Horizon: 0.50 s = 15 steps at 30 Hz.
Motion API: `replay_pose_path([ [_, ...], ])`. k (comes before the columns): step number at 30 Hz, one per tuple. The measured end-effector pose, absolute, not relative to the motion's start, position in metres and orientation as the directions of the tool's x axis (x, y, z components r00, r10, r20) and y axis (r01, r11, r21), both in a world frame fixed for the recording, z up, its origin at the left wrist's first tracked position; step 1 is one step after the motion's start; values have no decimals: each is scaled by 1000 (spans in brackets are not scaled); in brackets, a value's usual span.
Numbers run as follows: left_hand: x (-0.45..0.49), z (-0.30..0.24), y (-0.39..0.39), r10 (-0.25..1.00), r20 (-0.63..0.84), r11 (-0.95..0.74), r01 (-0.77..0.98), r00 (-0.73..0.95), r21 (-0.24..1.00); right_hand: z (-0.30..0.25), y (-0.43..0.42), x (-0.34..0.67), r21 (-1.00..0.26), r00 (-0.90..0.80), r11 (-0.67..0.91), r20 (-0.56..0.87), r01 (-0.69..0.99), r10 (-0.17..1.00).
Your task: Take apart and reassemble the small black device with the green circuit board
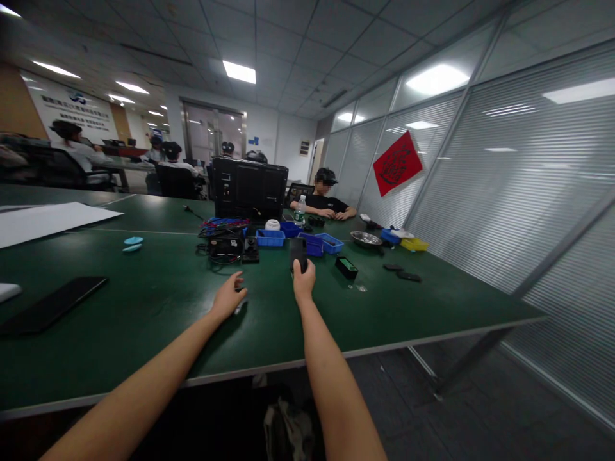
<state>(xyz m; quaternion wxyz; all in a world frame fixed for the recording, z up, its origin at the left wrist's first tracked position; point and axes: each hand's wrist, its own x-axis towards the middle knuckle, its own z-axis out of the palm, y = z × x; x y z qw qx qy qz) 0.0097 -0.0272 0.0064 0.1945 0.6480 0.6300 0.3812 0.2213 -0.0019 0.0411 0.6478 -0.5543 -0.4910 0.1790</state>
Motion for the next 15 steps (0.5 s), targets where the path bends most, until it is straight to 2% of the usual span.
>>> replay_pose_path([
  [1,10,6,-27,965,250,-131,672,-83,729,39,-1,217,-939,377,319,343,126,861],
  [3,10,6,-27,964,256,-139,677,-75,723,35,1,207,-957,128,183,157,-225,979],
  [5,11,5,-28,956,285,-167,679,-64,715,31,2,199,-914,-147,-44,18,-404,989],
  [7,11,5,-28,939,339,-212,673,-61,709,29,0,195,-884,-361,-248,-98,-396,927],
  [9,11,5,-28,915,399,-263,661,-61,703,29,-1,194,-874,-476,-382,-209,-300,854],
  [12,11,6,-29,889,457,-342,646,-12,683,30,-3,197,-870,-528,-465,-319,-167,787],
  [15,11,9,-31,888,457,-382,633,49,674,32,-3,200,-872,-533,-480,-364,-92,764],
])
